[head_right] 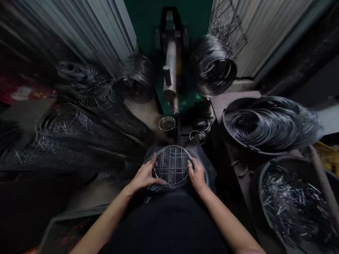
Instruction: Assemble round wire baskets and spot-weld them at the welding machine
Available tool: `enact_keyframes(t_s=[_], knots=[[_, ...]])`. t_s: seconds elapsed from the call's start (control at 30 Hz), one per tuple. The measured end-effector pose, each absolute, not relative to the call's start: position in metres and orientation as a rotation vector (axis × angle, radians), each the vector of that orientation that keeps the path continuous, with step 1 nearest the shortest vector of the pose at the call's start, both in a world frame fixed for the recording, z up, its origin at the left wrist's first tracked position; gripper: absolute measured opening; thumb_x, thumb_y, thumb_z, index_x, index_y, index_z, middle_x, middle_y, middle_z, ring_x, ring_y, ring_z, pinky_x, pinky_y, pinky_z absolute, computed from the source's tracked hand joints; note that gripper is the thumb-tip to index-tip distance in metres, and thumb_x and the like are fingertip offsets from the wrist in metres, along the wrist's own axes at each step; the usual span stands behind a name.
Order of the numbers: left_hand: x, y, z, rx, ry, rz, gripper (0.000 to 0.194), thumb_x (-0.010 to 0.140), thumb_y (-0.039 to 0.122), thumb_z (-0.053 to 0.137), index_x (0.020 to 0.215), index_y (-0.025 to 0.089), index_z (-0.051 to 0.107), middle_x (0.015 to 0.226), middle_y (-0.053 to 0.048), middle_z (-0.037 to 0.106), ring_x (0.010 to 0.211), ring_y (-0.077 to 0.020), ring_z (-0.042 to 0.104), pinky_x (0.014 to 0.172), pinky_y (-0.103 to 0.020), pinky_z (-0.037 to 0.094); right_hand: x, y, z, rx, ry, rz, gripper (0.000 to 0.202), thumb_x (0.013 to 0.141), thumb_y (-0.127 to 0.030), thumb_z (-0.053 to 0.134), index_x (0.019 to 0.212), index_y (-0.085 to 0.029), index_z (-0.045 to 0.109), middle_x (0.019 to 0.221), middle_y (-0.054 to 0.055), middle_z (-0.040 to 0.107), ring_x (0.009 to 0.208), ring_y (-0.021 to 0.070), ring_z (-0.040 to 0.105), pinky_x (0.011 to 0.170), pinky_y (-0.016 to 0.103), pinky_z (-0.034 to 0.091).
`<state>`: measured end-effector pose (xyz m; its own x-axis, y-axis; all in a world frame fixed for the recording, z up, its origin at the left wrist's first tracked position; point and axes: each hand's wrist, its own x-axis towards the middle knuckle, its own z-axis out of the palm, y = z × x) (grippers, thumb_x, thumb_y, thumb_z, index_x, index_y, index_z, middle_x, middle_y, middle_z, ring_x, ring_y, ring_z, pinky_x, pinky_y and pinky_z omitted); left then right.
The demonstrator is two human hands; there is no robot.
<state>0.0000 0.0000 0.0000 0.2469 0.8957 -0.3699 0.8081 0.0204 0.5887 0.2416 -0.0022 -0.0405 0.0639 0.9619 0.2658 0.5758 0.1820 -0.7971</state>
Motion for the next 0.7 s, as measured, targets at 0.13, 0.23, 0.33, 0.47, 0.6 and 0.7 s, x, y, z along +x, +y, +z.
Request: enact_keyframes(t_s=[0.13,0.23,0.33,0.47,0.6,0.7], knots=[[0.001,0.005,0.000,1.781,1.528,0.167,0.126,0.047,0.064,0.072,0.144,0.018,0.007,0.105,-0.008,0.056,0.098,-0.0274,0.052,0.093,-0.043,0.035,0.244,-0.002,-0.044,-1.485,-1.620,0.596,0.030,0.087,-0.028,0.046,0.109,-0.018,0.063,0.101,0.010,0.068,0.095,0.0214,0.063,0.083,0.037,0.050],[-0.001,0.007,0.002,1.779,1.494,0.199,0.125,0.046,0.064,0.074,0.144,0.019,0.011,0.103,-0.008,0.056,0.097,-0.0275,0.051,0.093,-0.044,0.034,0.244,-0.002,-0.045,-1.491,-1.541,0.650,0.030,0.086,-0.031,0.047,0.107,-0.019,0.064,0.104,0.010,0.067,0.097,0.0220,0.062,0.085,0.038,0.049],[-0.006,0.007,0.002,1.709,1.444,0.272,0.120,0.046,0.060,0.075,0.143,0.021,0.017,0.100,-0.006,0.057,0.092,-0.0256,0.052,0.089,-0.042,0.038,0.243,-0.002,-0.043,-1.503,-1.416,0.799,0.031,0.085,-0.036,0.050,0.105,-0.018,0.064,0.106,0.010,0.066,0.099,0.0230,0.061,0.089,0.040,0.047],[-0.018,0.010,0.001,1.351,1.317,0.504,0.110,0.053,0.051,0.076,0.143,0.023,0.019,0.098,-0.002,0.056,0.084,-0.0174,0.054,0.083,-0.033,0.045,0.244,0.003,-0.033,-1.564,-1.226,0.931,0.039,0.081,-0.041,0.054,0.110,-0.017,0.060,0.108,0.010,0.064,0.102,0.0239,0.058,0.090,0.040,0.044],[-0.023,0.035,0.009,1.127,1.379,0.668,0.093,0.062,0.048,0.070,0.139,0.017,0.029,0.109,-0.006,0.056,0.099,-0.0190,0.056,0.092,-0.031,0.042,0.243,0.004,-0.018,-1.596,-1.172,0.922,0.037,0.081,-0.041,0.055,0.109,-0.017,0.058,0.105,0.009,0.064,0.098,0.0226,0.058,0.086,0.037,0.045],[-0.013,0.074,0.015,1.091,1.391,0.572,0.086,0.066,0.051,0.067,0.137,0.017,0.033,0.124,-0.011,0.054,0.114,-0.0234,0.052,0.096,-0.031,0.042,0.242,0.000,-0.012,-1.544,-1.300,0.928,0.027,0.080,-0.036,0.054,0.100,-0.018,0.062,0.097,0.006,0.066,0.092,0.0206,0.060,0.083,0.035,0.046]])
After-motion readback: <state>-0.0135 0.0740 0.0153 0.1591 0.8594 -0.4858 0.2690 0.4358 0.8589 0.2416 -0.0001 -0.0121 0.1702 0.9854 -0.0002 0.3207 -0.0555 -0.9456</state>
